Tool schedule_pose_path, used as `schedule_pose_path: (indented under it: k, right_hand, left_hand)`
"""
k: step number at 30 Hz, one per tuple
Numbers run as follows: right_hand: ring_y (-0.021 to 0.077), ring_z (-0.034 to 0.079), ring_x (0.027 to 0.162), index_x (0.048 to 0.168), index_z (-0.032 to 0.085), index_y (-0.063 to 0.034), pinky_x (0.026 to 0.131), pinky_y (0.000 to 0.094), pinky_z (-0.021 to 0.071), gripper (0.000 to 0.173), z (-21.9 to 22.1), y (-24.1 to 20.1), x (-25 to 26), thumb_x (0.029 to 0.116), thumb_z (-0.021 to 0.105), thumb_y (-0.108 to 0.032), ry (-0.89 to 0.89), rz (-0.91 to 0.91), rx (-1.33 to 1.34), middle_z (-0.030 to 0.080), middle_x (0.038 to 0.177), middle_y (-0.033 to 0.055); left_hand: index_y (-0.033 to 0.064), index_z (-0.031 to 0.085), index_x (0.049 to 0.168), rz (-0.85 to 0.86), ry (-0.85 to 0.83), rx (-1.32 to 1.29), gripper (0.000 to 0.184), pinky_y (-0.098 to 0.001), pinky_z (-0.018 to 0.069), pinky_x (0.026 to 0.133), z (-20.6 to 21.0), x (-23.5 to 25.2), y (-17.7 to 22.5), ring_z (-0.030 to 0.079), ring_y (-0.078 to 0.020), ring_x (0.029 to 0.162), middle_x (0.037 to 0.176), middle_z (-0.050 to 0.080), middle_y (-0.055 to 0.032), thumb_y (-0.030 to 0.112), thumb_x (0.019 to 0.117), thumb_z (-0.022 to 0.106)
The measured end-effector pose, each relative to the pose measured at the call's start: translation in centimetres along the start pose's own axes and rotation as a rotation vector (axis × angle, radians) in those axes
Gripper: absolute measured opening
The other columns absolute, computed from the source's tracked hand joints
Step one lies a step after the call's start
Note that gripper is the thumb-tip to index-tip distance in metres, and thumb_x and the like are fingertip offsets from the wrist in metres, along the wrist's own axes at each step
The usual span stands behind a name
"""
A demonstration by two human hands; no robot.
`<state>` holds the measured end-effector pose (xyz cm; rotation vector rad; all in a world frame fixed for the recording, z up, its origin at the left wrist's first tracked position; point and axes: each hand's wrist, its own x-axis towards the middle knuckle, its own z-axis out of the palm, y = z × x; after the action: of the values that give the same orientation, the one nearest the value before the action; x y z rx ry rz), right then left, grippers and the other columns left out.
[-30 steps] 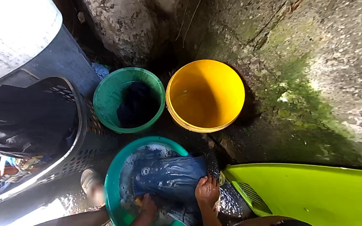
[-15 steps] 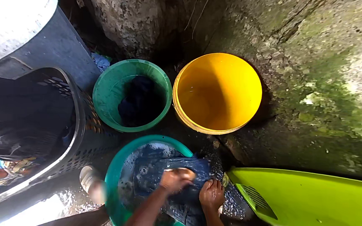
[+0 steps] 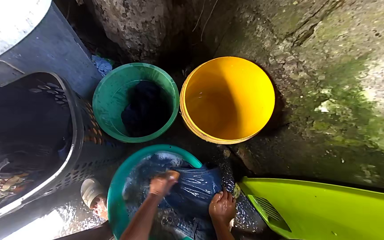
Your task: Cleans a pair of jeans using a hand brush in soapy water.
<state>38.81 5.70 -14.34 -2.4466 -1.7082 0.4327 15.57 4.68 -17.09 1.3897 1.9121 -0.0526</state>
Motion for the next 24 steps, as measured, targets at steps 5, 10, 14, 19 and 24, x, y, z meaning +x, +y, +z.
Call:
schedule_pose_path:
  k: [5,10,14,19,24]
  right_hand:
    - [0.0522,0.056,0.127,0.137,0.062,0.0023,0.101,0.0652,0.0444,0.054,-0.1,-0.2,0.0,0.1044,0.027,-0.024,0.010,-0.015,0.012,0.061,0.133,0.0309]
    - [0.0528,0.055,0.127,0.136,0.062,0.0050,0.101,0.0657,0.0441,0.053,-0.2,0.1,0.1,0.1046,0.029,-0.023,0.007,-0.019,0.033,0.061,0.133,0.0316]
    - [0.0509,0.053,0.130,0.134,0.065,-0.0018,0.103,0.0677,0.0407,0.049,-0.3,0.2,-0.2,0.1050,0.036,-0.028,0.001,0.060,0.058,0.060,0.137,0.0295]
    - [0.0493,0.040,0.143,0.147,0.051,0.0004,0.113,0.0667,0.0319,0.066,-0.8,-0.2,0.7,0.1030,0.054,-0.049,-0.077,0.589,0.355,0.043,0.152,0.0325]
    - [0.0431,0.050,0.137,0.138,0.052,0.0116,0.113,0.0593,0.0391,0.062,-0.3,2.3,1.5,0.1065,0.052,-0.041,-0.223,0.762,0.666,0.053,0.143,0.0325]
  left_hand:
    - [0.0173,0.063,0.141,-0.361,-0.037,-0.003,0.055,-0.0659,0.0505,0.097,-3.7,-1.6,-0.4,0.065,-0.0433,0.120,0.130,0.069,-0.0197,0.055,0.1017,0.055]
    - [0.0105,0.076,0.119,0.183,0.179,-0.142,0.047,-0.0579,0.0586,0.090,3.9,-5.7,6.0,0.075,-0.0360,0.103,0.109,0.077,-0.0171,0.050,0.0954,0.067]
    - [0.0139,0.062,0.141,-0.322,-0.200,0.110,0.061,-0.0633,0.0511,0.099,1.2,-4.4,-3.5,0.065,-0.0436,0.121,0.130,0.068,-0.0221,0.058,0.1007,0.054]
    - [0.0077,0.064,0.136,-0.502,-0.210,0.108,0.066,-0.0655,0.0467,0.104,-7.0,-5.8,-8.8,0.057,-0.0438,0.131,0.139,0.062,-0.0229,0.057,0.0927,0.068]
    - [0.0066,0.062,0.138,-0.232,-0.113,-0.066,0.059,-0.0660,0.0446,0.107,-17.4,-8.2,-7.5,0.059,-0.0418,0.129,0.135,0.063,-0.0235,0.048,0.0958,0.069]
